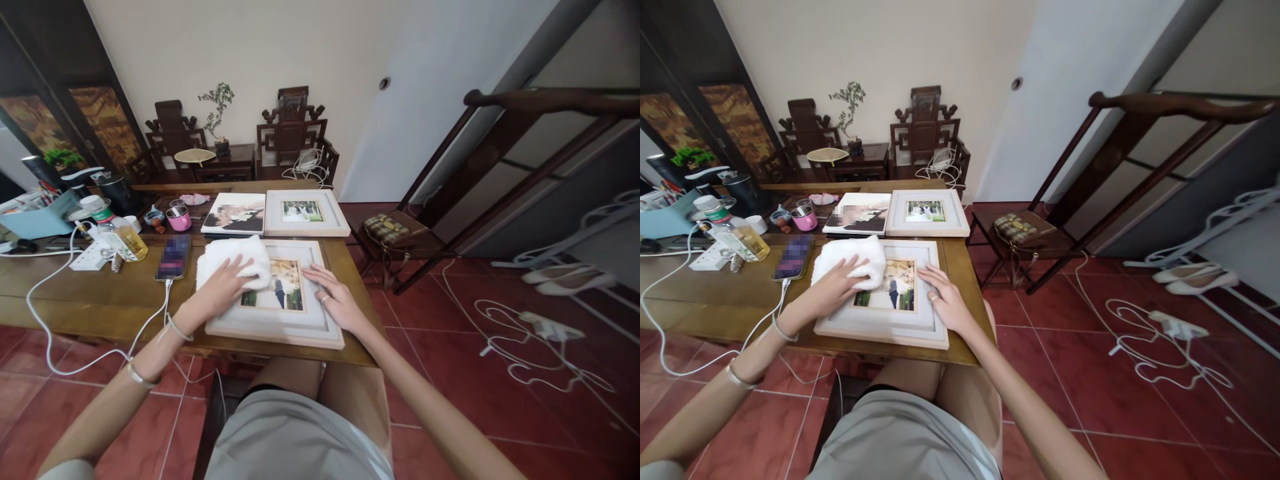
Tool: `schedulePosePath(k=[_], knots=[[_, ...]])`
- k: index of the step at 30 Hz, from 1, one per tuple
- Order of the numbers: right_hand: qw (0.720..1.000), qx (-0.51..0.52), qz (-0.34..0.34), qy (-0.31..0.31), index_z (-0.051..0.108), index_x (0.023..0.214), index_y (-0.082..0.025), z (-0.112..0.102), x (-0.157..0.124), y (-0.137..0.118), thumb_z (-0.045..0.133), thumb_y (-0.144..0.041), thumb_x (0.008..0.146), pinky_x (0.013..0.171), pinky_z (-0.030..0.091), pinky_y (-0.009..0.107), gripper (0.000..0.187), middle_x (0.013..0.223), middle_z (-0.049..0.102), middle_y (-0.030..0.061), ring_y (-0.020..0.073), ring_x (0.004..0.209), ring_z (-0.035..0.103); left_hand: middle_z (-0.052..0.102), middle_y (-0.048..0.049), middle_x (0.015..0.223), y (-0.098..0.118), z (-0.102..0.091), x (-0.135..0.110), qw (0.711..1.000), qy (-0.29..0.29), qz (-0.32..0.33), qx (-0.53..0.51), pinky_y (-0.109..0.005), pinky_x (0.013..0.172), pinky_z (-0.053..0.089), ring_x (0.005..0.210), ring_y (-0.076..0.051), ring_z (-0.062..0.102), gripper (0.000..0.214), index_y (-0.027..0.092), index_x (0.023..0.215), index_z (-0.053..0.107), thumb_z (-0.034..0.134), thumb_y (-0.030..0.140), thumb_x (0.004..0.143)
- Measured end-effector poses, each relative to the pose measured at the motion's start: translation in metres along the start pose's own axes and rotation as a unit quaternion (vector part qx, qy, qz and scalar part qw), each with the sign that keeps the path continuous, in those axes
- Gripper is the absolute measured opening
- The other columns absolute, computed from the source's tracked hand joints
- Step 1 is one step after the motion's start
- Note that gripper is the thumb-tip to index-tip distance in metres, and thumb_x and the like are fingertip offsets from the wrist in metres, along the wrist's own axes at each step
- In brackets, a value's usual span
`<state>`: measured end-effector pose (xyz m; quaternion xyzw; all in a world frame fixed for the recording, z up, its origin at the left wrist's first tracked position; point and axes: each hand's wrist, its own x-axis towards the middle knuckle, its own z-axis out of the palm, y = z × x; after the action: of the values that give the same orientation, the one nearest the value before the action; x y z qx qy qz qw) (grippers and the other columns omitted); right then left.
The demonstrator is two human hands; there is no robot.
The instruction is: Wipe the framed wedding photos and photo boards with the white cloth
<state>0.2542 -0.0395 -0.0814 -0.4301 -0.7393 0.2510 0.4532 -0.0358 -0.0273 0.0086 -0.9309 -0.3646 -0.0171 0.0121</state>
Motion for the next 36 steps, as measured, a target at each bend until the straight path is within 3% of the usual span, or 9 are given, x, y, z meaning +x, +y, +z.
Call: schedulePosePath(k=[4, 7, 9, 13, 17, 24, 27, 31, 36], knots=[[1.0, -0.005, -0.002, 0.004, 0.064, 0.118, -0.027, 0.001, 0.0, 0.0, 0.049, -0.016, 0.077, 0.112, 0.029, 0.054, 0.044, 0.129, 0.061, 0.0041, 0.0261, 0.132, 0.042, 0.038, -0.0099, 0.148, 0.059, 0.005, -0.002, 0.996, -0.038, 0.083, 0.0, -0.053, 0.105, 0.035, 0.139, -0.033, 0.03, 0.038, 0.027, 0.128, 0.054, 0.045, 0.015, 0.093], [1.0, -0.009, -0.005, 0.008, 0.065, 0.116, -0.025, 0.001, 0.001, -0.001, 0.049, -0.018, 0.079, 0.111, 0.03, 0.054, 0.042, 0.129, 0.061, 0.0059, 0.0268, 0.131, 0.043, 0.037, -0.0128, 0.148, 0.1, 0.015, -0.002, 0.997, 0.0, 0.07, 0.033, -0.057, 0.104, 0.034, 0.137, -0.038, 0.031, 0.038, 0.026, 0.126, 0.056, 0.046, 0.015, 0.091], [1.0, -0.009, -0.007, 0.008, 0.066, 0.115, -0.025, 0.0, 0.001, -0.001, 0.048, -0.019, 0.08, 0.111, 0.03, 0.053, 0.04, 0.128, 0.061, 0.0058, 0.0268, 0.131, 0.043, 0.036, -0.0145, 0.149, 0.113, 0.021, 0.0, 0.997, 0.02, 0.056, 0.046, -0.061, 0.103, 0.033, 0.136, -0.041, 0.032, 0.033, 0.025, 0.121, 0.061, 0.047, 0.019, 0.091], [1.0, -0.006, -0.003, -0.004, 0.065, 0.116, -0.026, -0.001, 0.001, -0.001, 0.049, -0.016, 0.077, 0.112, 0.029, 0.053, 0.044, 0.129, 0.061, 0.0046, 0.0261, 0.132, 0.042, 0.037, -0.013, 0.148, 0.109, 0.019, -0.003, 0.997, 0.005, 0.051, 0.059, -0.061, 0.103, 0.034, 0.136, -0.041, 0.033, 0.024, 0.022, 0.105, 0.068, 0.05, 0.019, 0.091], [1.0, 0.0, 0.002, -0.005, 0.065, 0.117, -0.027, 0.0, 0.001, 0.002, 0.05, -0.013, 0.075, 0.112, 0.028, 0.054, 0.047, 0.129, 0.061, 0.0032, 0.0256, 0.132, 0.042, 0.039, -0.0121, 0.147, 0.08, 0.007, -0.027, 0.998, -0.021, 0.025, 0.053, -0.059, 0.104, 0.035, 0.136, -0.039, 0.034, 0.03, 0.023, 0.114, 0.065, 0.052, 0.014, 0.088], [1.0, 0.004, 0.003, 0.001, 0.065, 0.117, -0.026, 0.0, 0.002, 0.004, 0.049, -0.012, 0.074, 0.112, 0.029, 0.054, 0.048, 0.129, 0.061, 0.0039, 0.0251, 0.132, 0.042, 0.036, -0.0078, 0.15, 0.035, -0.006, -0.072, 0.997, -0.035, -0.045, 0.041, -0.057, 0.109, 0.03, 0.14, -0.034, 0.025, 0.028, 0.021, 0.103, 0.068, 0.049, 0.007, 0.087], [1.0, 0.005, 0.005, 0.002, 0.065, 0.117, -0.027, 0.001, 0.002, 0.003, 0.049, -0.012, 0.074, 0.112, 0.028, 0.054, 0.048, 0.129, 0.061, 0.003, 0.0248, 0.132, 0.043, 0.035, -0.0098, 0.15, 0.045, -0.004, -0.065, 0.998, -0.039, -0.036, 0.023, -0.058, 0.11, 0.027, 0.141, -0.035, 0.022, 0.029, 0.019, 0.108, 0.066, 0.051, 0.008, 0.086], [1.0, 0.004, 0.004, 0.001, 0.065, 0.117, -0.027, 0.001, 0.002, 0.002, 0.049, -0.014, 0.076, 0.112, 0.029, 0.054, 0.046, 0.128, 0.062, 0.0038, 0.0252, 0.132, 0.042, 0.038, -0.0109, 0.149, 0.082, 0.004, -0.031, 1.0, -0.02, 0.005, -0.008, -0.06, 0.109, 0.027, 0.141, -0.036, 0.024, 0.035, 0.02, 0.12, 0.06, 0.048, 0.01, 0.089], [1.0, -0.006, -0.005, -0.003, 0.067, 0.115, -0.025, -0.001, 0.002, 0.002, 0.048, -0.017, 0.08, 0.111, 0.032, 0.053, 0.041, 0.131, 0.059, 0.0064, 0.0269, 0.131, 0.043, 0.039, -0.0118, 0.147, 0.117, 0.01, 0.002, 0.998, -0.002, 0.057, -0.033, -0.061, 0.108, 0.029, 0.139, -0.038, 0.028, 0.023, 0.019, 0.101, 0.069, 0.048, 0.021, 0.092]])
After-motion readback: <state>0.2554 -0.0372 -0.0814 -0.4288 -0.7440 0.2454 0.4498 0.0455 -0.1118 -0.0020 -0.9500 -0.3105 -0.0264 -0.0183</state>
